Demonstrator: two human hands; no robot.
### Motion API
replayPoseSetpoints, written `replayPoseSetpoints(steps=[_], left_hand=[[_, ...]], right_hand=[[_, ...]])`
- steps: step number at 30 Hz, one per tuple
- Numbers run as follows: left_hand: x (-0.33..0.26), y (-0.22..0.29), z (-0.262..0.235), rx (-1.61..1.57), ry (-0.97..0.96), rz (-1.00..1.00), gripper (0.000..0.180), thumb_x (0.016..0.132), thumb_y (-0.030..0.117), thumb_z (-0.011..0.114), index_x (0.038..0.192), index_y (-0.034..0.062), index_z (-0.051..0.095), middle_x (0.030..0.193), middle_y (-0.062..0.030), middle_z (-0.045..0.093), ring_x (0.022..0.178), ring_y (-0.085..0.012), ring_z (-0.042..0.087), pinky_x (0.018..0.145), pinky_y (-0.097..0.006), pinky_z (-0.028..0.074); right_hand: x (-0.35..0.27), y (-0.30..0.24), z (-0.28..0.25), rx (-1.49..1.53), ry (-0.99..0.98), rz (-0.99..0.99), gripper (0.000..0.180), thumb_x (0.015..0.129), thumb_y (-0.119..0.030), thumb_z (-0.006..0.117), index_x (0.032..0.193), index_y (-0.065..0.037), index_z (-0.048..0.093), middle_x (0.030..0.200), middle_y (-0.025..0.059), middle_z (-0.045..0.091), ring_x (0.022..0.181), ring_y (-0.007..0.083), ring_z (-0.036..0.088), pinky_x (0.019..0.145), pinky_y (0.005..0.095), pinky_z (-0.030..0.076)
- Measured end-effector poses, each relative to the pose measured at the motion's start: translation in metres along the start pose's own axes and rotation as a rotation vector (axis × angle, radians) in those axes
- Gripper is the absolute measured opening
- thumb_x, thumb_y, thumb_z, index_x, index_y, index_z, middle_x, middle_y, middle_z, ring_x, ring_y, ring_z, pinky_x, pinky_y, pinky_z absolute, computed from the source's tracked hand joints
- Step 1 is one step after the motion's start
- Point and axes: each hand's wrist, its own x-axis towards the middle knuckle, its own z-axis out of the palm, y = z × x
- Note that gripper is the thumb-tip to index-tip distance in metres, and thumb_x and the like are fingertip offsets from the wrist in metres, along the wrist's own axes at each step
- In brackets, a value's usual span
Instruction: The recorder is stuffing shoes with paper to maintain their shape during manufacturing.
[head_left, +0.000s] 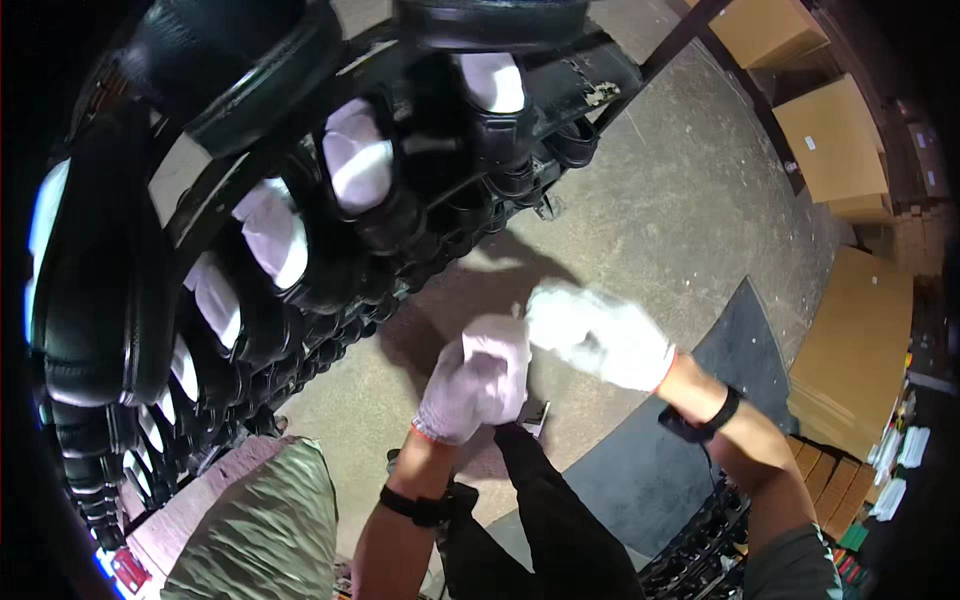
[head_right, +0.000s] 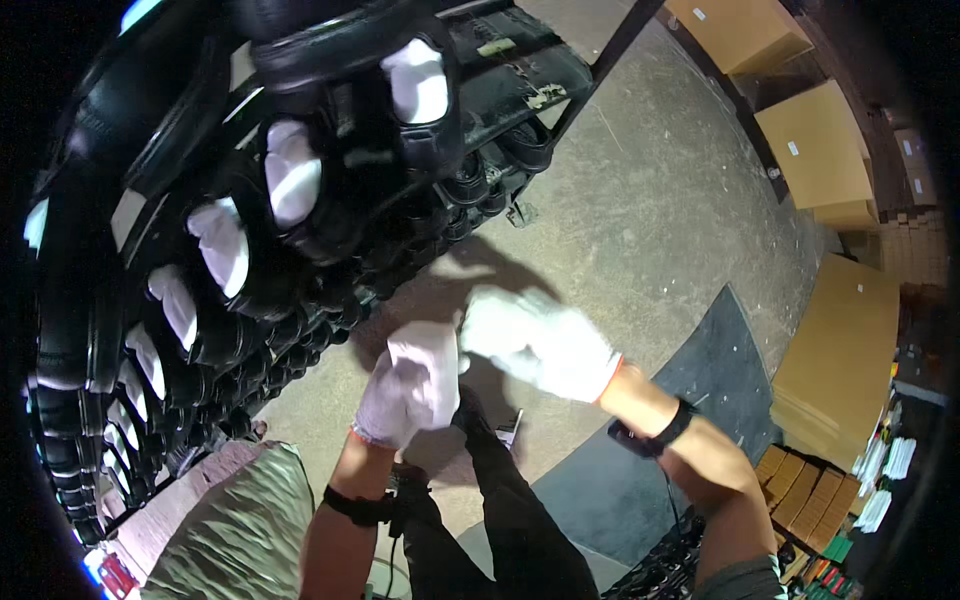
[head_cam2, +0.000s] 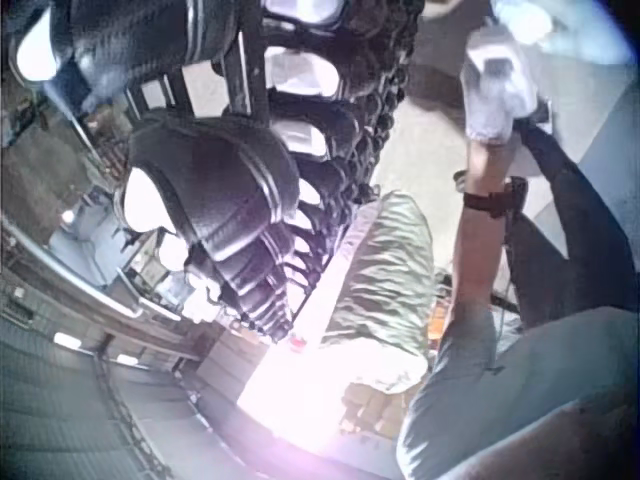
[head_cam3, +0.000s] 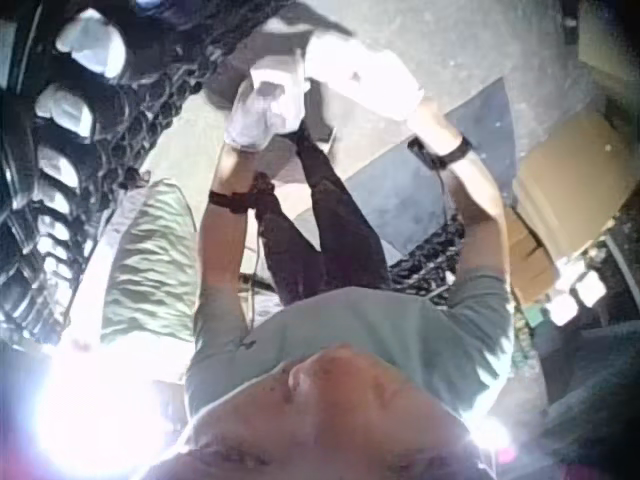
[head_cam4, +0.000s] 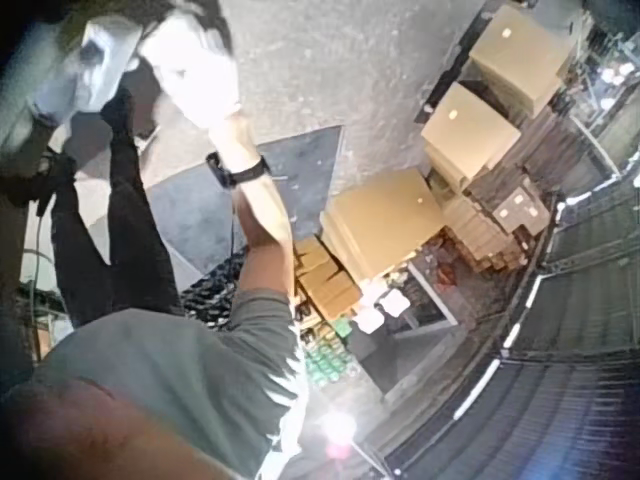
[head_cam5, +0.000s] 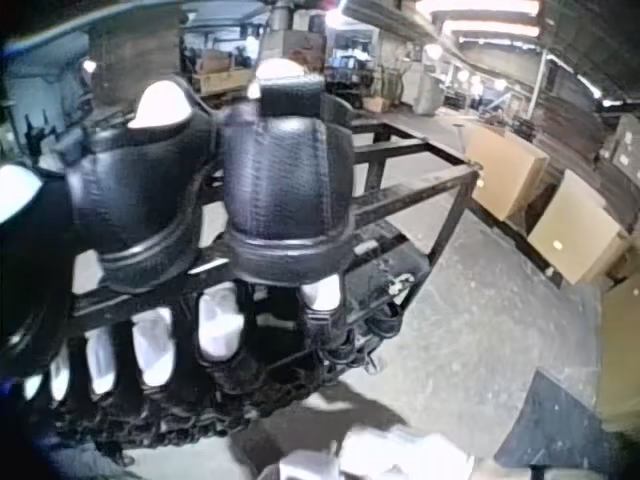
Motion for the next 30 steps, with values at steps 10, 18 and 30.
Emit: replayPoseSetpoints(steps=[10, 18, 30], left_hand=[[0.005, -0.055, 0.018, 0.301, 0.054, -0.128, 0.045, 0.102, 0.023, 0.078, 0.139, -0.002, 0.07, 0.124, -0.0091, 0.077, 0.113, -0.0172, 0.073, 0.1, -0.036, 0.06], [-0.032, -0.115, -0.034, 0.414, 0.144, -0.242, 0.038, 0.102, 0.023, 0.082, 0.133, 0.0012, 0.074, 0.121, -0.0045, 0.078, 0.11, -0.0134, 0.071, 0.099, -0.034, 0.059], [0.03, -0.079, -0.022, 0.488, 0.182, -0.067, 0.046, 0.104, 0.021, 0.074, 0.145, 0.0016, 0.069, 0.128, -0.0069, 0.076, 0.117, -0.0167, 0.072, 0.105, -0.036, 0.058]], right_hand=[[0.161, 0.222, -0.007, -0.066, 1.035, 0.167, 0.061, 0.099, -0.015, 0.085, 0.148, 0.001, 0.053, 0.134, 0.0195, 0.066, 0.124, 0.0279, 0.067, 0.112, 0.0404, 0.054], [0.2, 0.223, -0.004, -0.438, 0.811, 0.13, 0.027, 0.091, -0.027, 0.081, 0.11, -0.007, 0.081, 0.122, 0.0265, 0.074, 0.112, 0.0445, 0.071, 0.094, 0.0525, 0.061], [0.215, 0.279, -0.015, -0.658, 0.497, 0.022, 0.043, 0.105, -0.021, 0.071, 0.144, -0.006, 0.071, 0.147, 0.0223, 0.071, 0.14, 0.0466, 0.062, 0.122, 0.0524, 0.049]])
